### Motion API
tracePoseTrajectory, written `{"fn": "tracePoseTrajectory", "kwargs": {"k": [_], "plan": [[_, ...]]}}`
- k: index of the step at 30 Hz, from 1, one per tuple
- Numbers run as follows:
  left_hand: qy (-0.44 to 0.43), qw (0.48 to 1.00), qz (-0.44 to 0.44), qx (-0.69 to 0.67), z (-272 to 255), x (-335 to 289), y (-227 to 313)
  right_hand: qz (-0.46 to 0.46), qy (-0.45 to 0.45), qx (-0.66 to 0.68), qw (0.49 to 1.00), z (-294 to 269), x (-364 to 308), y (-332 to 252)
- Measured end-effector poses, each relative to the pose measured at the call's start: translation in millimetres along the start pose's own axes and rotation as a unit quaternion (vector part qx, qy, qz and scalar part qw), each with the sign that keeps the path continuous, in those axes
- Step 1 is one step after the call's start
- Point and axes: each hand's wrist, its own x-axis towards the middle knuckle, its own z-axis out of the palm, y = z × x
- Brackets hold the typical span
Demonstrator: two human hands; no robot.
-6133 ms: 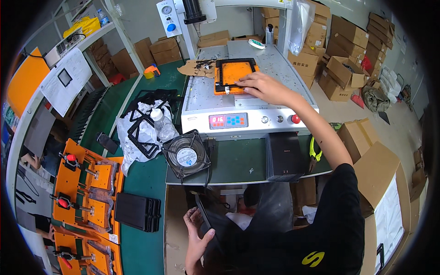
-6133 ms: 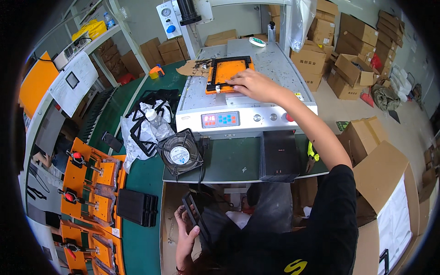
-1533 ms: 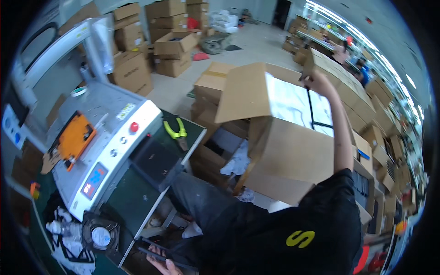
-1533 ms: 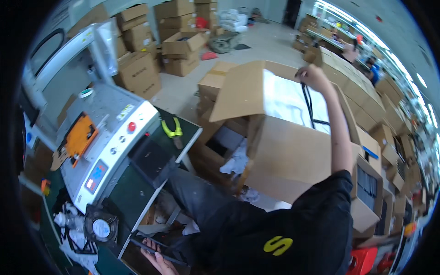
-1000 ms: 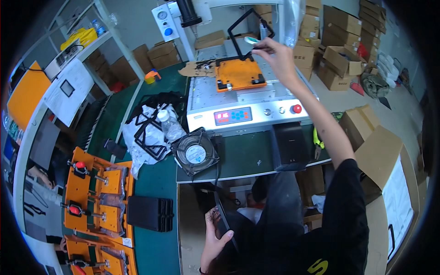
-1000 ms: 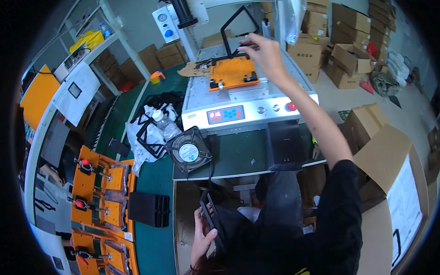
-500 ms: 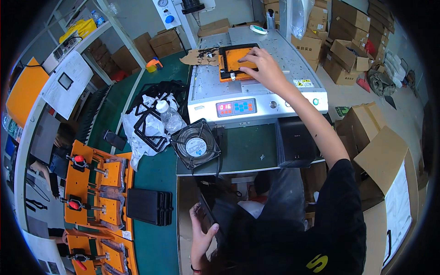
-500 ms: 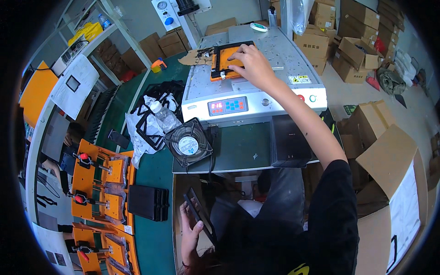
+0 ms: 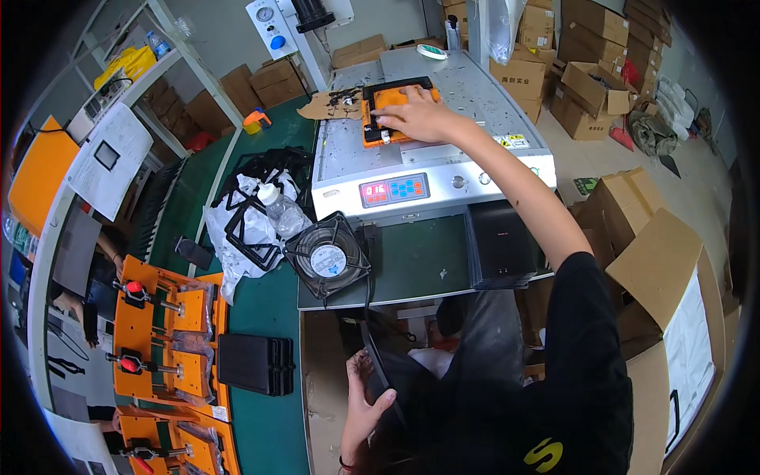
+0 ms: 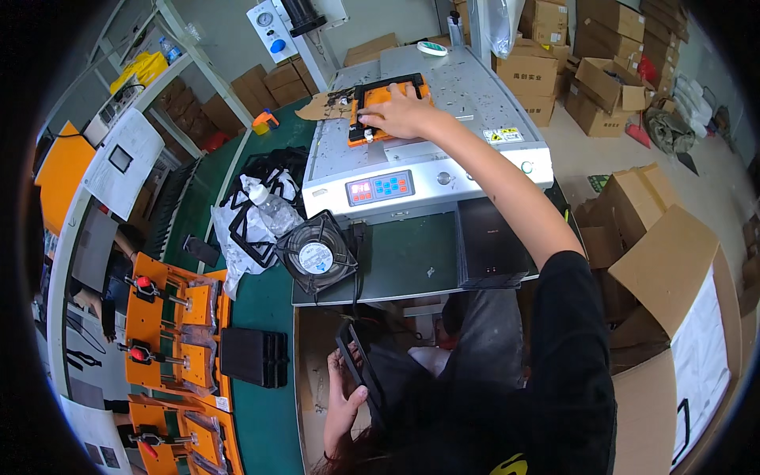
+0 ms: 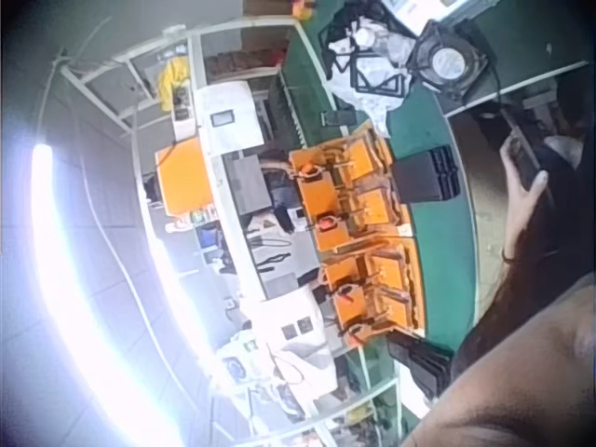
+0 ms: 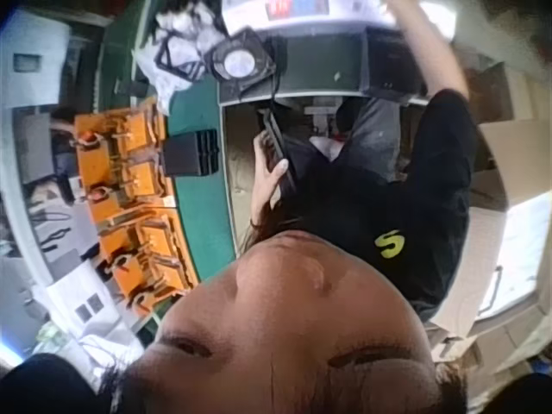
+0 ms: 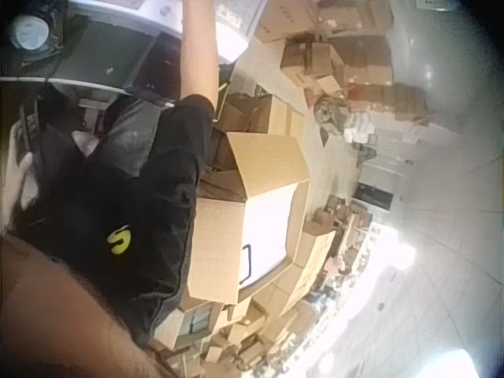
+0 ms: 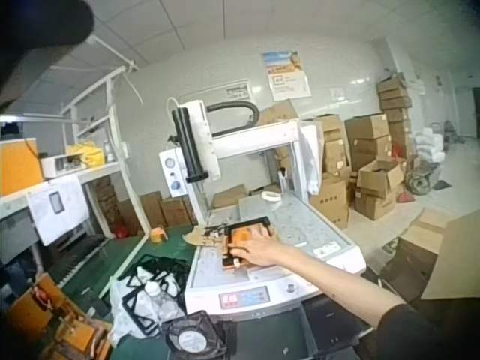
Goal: The person assembles black electronic devices by attaching frames to the main units. They retrieve frames from a cardboard box, place them on a machine, and then fit them onto the devices using a manual press jig. The finished units are stacked on the workbench.
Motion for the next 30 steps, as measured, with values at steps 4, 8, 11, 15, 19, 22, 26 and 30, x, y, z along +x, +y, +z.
{"fn": "tracePoseTrajectory", "kwargs": {"k": [4, 8, 11, 15, 19, 22, 26, 30], "plan": [[0.023, 0.999, 0.001, 0.034, -7, -2, -6, -0.012, -0.065, -0.013, 0.998, -5, 3, 3], [0.024, 1.0, 0.004, 0.007, -4, 3, -13, -0.015, 0.003, -0.053, 0.998, 11, -1, 10], [0.017, 1.0, -0.007, 0.009, 3, 2, -13, 0.007, 0.034, -0.007, 0.999, 17, -8, 4], [-0.015, 1.0, -0.001, 0.023, 18, 14, -24, 0.033, 0.054, 0.031, 0.998, 14, -10, 9], [-0.037, 0.999, -0.002, 0.013, 28, 17, -27, 0.034, 0.063, 0.046, 0.996, 18, -6, 8], [-0.043, 0.999, 0.0, 0.016, 26, 19, -31, 0.033, 0.071, 0.015, 0.997, 18, -4, 0], [-0.053, 0.999, 0.007, 0.005, 11, 27, -24, 0.021, 0.114, 0.108, 0.987, 18, -3, 6], [-0.115, 0.984, 0.054, -0.127, 8, 43, -24, 0.072, 0.122, 0.204, 0.969, 20, 0, 31]]}}
